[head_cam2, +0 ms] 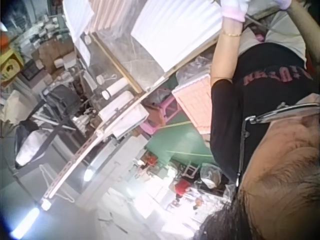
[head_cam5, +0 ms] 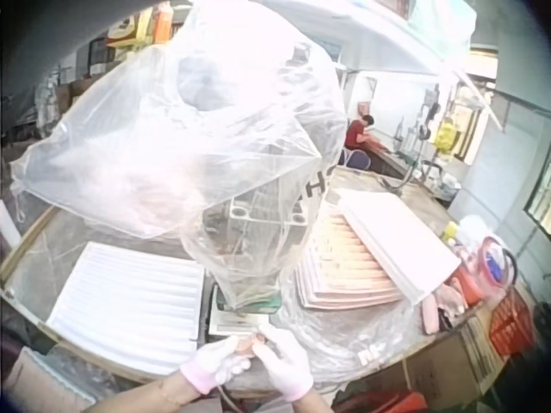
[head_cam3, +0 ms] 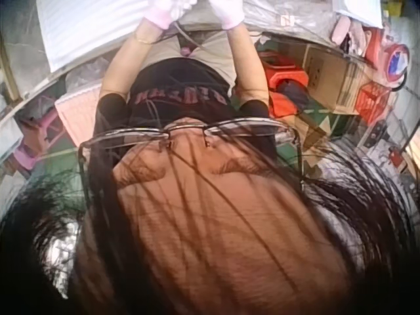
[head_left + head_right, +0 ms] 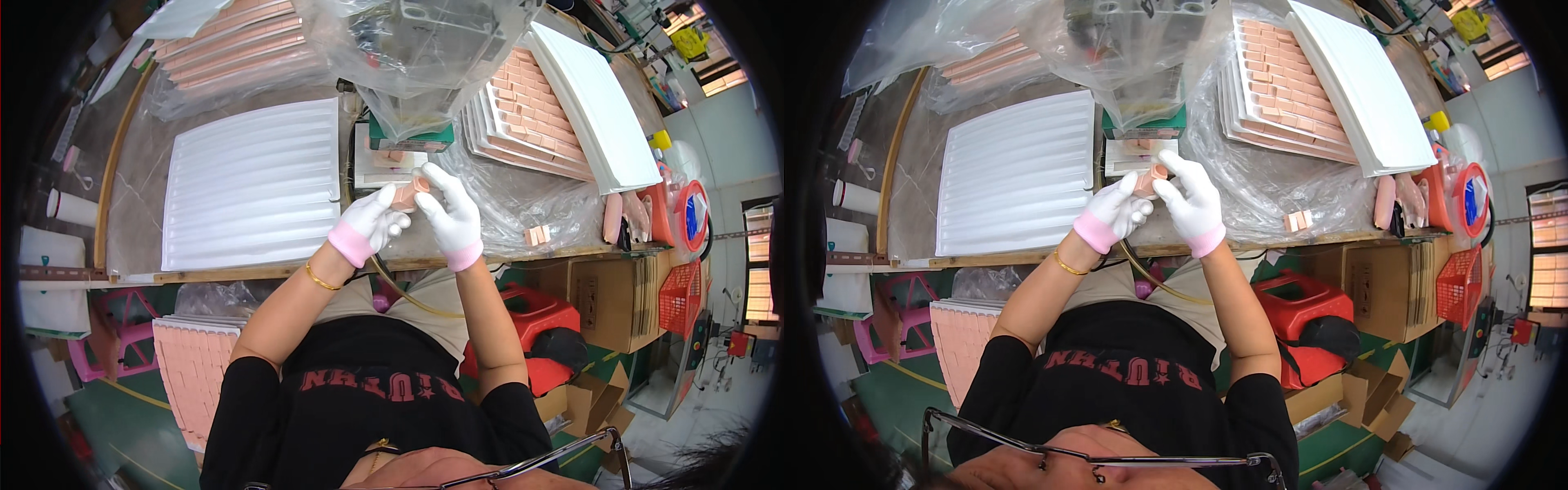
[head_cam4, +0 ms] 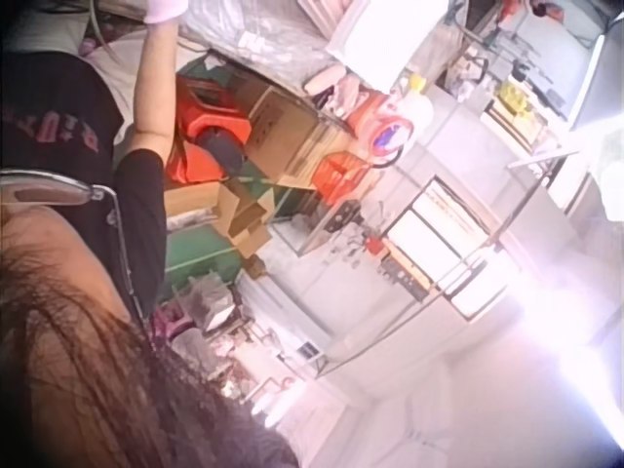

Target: Placing small pink components into compartmentalized white trays and stacking the trays.

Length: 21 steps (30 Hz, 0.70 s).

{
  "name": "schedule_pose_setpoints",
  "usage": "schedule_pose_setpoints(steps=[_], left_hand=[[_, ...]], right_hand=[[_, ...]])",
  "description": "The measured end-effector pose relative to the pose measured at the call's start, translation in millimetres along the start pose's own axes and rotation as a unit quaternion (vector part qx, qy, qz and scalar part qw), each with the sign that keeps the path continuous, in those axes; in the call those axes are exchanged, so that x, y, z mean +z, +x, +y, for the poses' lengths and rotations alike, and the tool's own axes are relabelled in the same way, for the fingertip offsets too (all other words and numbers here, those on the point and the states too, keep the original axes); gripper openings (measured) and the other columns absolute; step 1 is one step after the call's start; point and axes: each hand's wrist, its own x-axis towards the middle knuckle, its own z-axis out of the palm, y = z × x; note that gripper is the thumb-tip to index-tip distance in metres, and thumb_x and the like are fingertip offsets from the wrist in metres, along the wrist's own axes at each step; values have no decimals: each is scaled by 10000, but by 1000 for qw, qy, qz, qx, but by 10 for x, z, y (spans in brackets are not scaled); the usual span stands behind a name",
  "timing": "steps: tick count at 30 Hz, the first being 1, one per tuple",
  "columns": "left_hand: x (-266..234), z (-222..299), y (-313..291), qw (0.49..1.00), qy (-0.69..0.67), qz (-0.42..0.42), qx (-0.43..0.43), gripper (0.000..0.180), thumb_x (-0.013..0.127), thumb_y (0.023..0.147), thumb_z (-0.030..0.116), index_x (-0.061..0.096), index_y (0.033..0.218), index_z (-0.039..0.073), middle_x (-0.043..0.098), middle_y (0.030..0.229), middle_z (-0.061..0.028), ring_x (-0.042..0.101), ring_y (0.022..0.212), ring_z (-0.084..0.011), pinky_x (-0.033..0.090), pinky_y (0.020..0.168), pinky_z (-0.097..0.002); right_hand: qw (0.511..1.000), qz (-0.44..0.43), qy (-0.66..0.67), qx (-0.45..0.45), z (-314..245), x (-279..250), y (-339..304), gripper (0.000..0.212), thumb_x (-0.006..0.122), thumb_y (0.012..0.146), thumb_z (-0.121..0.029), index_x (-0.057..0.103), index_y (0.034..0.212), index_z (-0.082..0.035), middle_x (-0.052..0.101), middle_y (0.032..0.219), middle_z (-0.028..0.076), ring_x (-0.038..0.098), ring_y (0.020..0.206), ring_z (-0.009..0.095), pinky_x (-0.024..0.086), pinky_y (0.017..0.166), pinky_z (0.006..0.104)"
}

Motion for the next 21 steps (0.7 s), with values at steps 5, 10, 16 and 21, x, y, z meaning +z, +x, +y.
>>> schedule_pose_setpoints(steps=[5, 10, 16, 21], left_hand=[[-62, -10, 17, 998, -45, -42, -4, 385, 501, 958, 342, 522, 1197, 41, 601, 974, -54, 562, 735, -119, 476, 595, -223], [-4, -19, 3, 998, -53, -7, 34, 377, 496, 961, 340, 547, 1179, 36, 604, 988, -41, 577, 768, -124, 476, 612, -223], [42, 354, 75, 778, 484, 229, 329, 496, 659, 845, 313, 549, 1173, -42, 613, 1074, -154, 586, 974, -249, 445, 886, -357], [-480, 894, 503, 637, 681, 146, 332, 652, 794, 646, 332, 566, 1132, -37, 618, 992, -196, 584, 948, -325, 452, 855, -383]], right_hand=[[967, -7, -169, -191, -65, 36, 93, 465, 694, 724, -7, 588, 1176, -23, 593, 1051, 121, 585, 860, 249, 475, 782, 323], [983, -26, -144, -115, -89, 57, 98, 461, 766, 664, -124, 630, 1095, -38, 583, 1081, 156, 543, 1018, 312, 434, 884, 383], [964, 11, -265, -17, 312, -74, 297, 311, 770, 663, -208, 689, 922, -55, 530, 1184, 211, 483, 1114, 354, 402, 948, 422], [998, -4, -49, 28, 366, 194, 713, 263, 768, 637, -60, 670, 879, -26, 659, 846, 110, 639, 750, 258, 503, 706, 325]])
